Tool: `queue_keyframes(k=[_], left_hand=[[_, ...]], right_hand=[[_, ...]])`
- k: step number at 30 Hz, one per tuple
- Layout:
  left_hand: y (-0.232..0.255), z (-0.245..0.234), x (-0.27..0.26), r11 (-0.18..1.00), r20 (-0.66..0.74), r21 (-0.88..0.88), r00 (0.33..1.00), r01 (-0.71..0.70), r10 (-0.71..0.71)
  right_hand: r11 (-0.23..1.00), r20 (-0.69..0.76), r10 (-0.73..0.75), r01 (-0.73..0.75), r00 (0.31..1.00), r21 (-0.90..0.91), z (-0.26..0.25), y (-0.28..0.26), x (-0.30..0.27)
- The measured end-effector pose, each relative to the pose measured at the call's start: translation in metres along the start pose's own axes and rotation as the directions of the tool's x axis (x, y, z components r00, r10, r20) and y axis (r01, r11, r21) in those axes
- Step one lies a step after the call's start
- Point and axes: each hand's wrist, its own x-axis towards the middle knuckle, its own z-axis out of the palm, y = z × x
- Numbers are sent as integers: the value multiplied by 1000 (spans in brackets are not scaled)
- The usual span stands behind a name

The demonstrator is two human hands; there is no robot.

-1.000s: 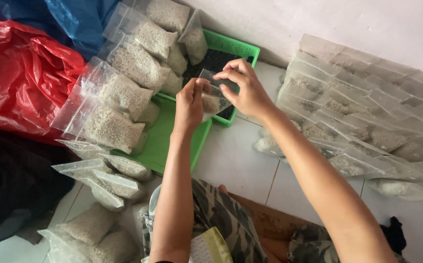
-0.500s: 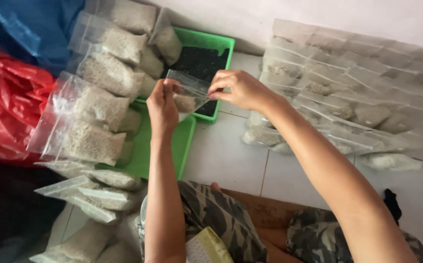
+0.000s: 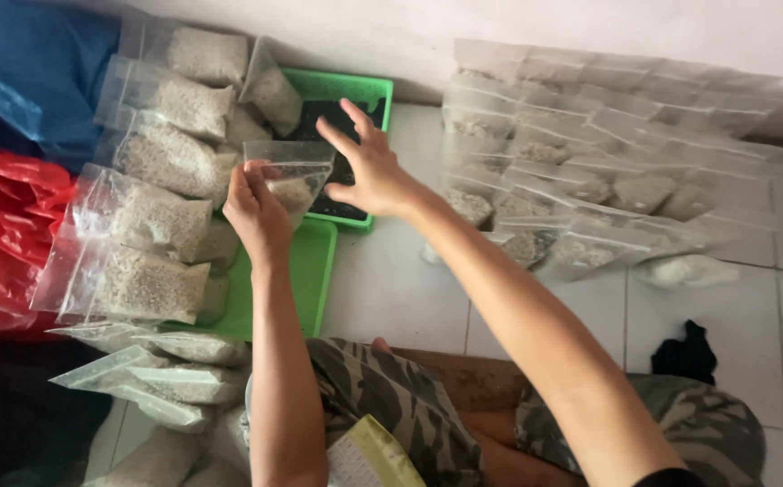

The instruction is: Sealing small plastic bags filled with grain and organizing them into rows on the floor while referring to a list.

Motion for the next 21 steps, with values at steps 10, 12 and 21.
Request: queue_keyframes(k=[10,12,21], left_hand=[[60,-7,-8,997,85,0,993,-83,83],[80,-11,-10,995,107,-8,989,-97,97],[177,-19,-65,994,217,-58,971,-91,101]], right_hand=[[951,-73,296,-287,952,111,-51,-37,-36],[931,41,344,-346,938,114,-60,-38,-35],[988,-461,97,-142,882,-64,-122,-73,-102]])
